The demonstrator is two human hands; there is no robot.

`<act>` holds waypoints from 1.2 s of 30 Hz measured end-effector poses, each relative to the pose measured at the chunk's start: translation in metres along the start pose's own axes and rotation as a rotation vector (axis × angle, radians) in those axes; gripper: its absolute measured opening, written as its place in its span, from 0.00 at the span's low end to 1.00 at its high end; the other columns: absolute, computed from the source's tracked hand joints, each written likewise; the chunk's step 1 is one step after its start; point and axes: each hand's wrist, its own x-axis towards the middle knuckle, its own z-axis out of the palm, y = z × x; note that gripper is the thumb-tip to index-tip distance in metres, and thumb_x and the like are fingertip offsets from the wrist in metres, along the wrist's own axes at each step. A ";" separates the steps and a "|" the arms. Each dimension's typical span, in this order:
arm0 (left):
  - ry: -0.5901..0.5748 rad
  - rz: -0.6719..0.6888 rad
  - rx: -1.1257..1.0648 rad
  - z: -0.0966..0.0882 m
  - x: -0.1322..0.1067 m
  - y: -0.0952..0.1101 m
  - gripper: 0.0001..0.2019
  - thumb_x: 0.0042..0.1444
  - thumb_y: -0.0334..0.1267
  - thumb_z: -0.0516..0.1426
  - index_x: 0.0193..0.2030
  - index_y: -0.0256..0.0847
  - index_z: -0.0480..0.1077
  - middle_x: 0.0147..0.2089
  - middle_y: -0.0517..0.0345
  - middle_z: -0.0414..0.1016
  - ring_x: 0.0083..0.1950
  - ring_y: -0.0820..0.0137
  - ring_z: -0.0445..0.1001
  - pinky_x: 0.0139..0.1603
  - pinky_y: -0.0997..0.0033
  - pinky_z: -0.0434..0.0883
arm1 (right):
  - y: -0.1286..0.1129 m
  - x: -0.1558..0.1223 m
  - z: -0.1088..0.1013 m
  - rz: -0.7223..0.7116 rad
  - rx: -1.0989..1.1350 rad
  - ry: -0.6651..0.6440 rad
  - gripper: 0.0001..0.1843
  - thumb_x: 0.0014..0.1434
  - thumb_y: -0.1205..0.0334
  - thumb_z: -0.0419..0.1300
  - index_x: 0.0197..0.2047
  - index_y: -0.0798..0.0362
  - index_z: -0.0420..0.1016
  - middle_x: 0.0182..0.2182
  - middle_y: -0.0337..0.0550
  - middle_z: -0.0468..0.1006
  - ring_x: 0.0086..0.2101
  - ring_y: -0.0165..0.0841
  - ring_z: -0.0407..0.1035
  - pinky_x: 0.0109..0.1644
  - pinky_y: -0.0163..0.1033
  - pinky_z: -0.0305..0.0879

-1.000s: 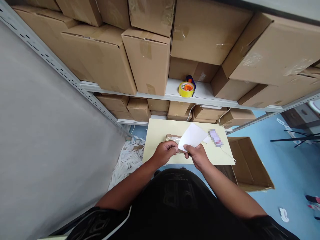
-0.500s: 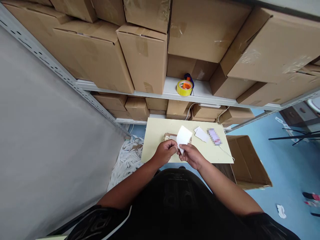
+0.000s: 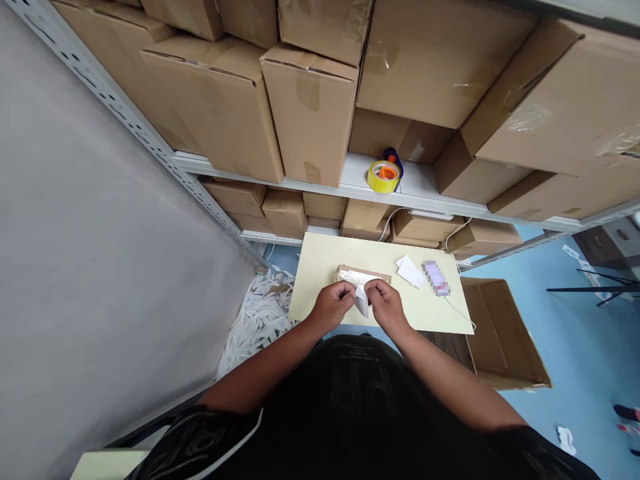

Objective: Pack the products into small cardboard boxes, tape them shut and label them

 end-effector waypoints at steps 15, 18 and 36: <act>0.377 -0.343 0.700 -0.204 -0.058 -0.116 0.12 0.54 0.43 0.49 0.28 0.43 0.70 0.29 0.59 0.75 0.36 0.65 0.73 0.38 0.71 0.65 | 0.022 0.032 -0.019 0.231 0.198 0.074 0.13 0.54 0.49 0.65 0.33 0.51 0.76 0.18 0.31 0.66 0.19 0.27 0.58 0.22 0.33 0.53; 0.415 -0.437 0.789 -0.237 -0.065 -0.141 0.14 0.58 0.44 0.48 0.31 0.43 0.72 0.31 0.58 0.78 0.37 0.65 0.75 0.37 0.72 0.65 | 0.023 0.034 -0.025 0.222 0.194 0.113 0.15 0.54 0.48 0.66 0.35 0.51 0.76 0.19 0.33 0.70 0.18 0.27 0.61 0.22 0.34 0.59; -0.191 -0.405 -0.067 -0.071 0.024 -0.055 0.29 0.59 0.65 0.54 0.42 0.36 0.74 0.38 0.46 0.81 0.36 0.62 0.81 0.31 0.69 0.72 | 0.045 0.011 -0.027 0.084 0.149 0.194 0.13 0.51 0.52 0.68 0.38 0.51 0.81 0.32 0.40 0.82 0.32 0.37 0.78 0.43 0.44 0.74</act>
